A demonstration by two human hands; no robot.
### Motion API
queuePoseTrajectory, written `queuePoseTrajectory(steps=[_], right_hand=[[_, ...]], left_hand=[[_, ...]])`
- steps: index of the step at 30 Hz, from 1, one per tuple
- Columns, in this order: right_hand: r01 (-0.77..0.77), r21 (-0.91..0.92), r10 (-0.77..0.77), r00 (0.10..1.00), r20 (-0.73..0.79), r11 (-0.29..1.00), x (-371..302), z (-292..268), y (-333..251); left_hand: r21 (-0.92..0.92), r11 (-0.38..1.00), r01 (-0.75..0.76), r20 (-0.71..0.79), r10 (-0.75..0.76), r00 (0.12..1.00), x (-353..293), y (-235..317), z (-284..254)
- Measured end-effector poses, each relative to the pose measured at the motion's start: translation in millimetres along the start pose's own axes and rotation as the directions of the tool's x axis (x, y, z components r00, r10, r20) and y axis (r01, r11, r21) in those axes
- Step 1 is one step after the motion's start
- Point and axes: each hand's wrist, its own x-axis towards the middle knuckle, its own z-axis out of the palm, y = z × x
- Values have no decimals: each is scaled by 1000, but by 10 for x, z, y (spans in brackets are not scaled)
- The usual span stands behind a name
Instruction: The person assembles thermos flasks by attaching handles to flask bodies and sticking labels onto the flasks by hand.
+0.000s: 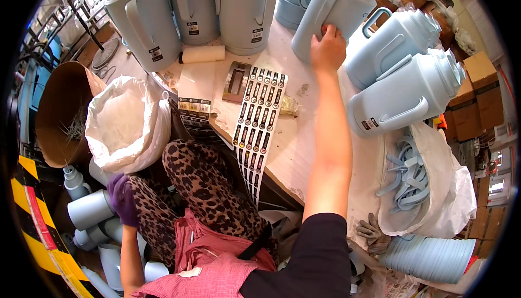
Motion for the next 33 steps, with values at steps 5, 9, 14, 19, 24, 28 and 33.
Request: queuePoseTrajectory(steps=[5,9,14,19,24,28,33], right_hand=[[-73,-54,72,997,-18,996,-132,-119,41],[-191,-122,187,981,-42,974,-199,38,-51],[-130,-223,144,988,49,966,-68,631,-139],[-65,-120,107,917,385,991,464,1202,307],[-164,-84,184,859,477,983,728,1361,556],[-113,442,96,994,60,890,234,545,53],[168,226,-158,986,-59,960,-1098,-1670,42]], left_hand=[[-219,953,-208,45,222,974,853,388,437],[-324,887,-329,108,381,918,1559,705,903],[-530,812,-244,268,434,860,2674,1266,1918],[-606,781,152,503,228,834,3223,1579,2979],[-690,720,70,450,351,821,3434,1845,3736],[-703,579,412,638,259,725,3608,2183,4073],[-751,570,333,607,398,687,3320,1946,3225]])
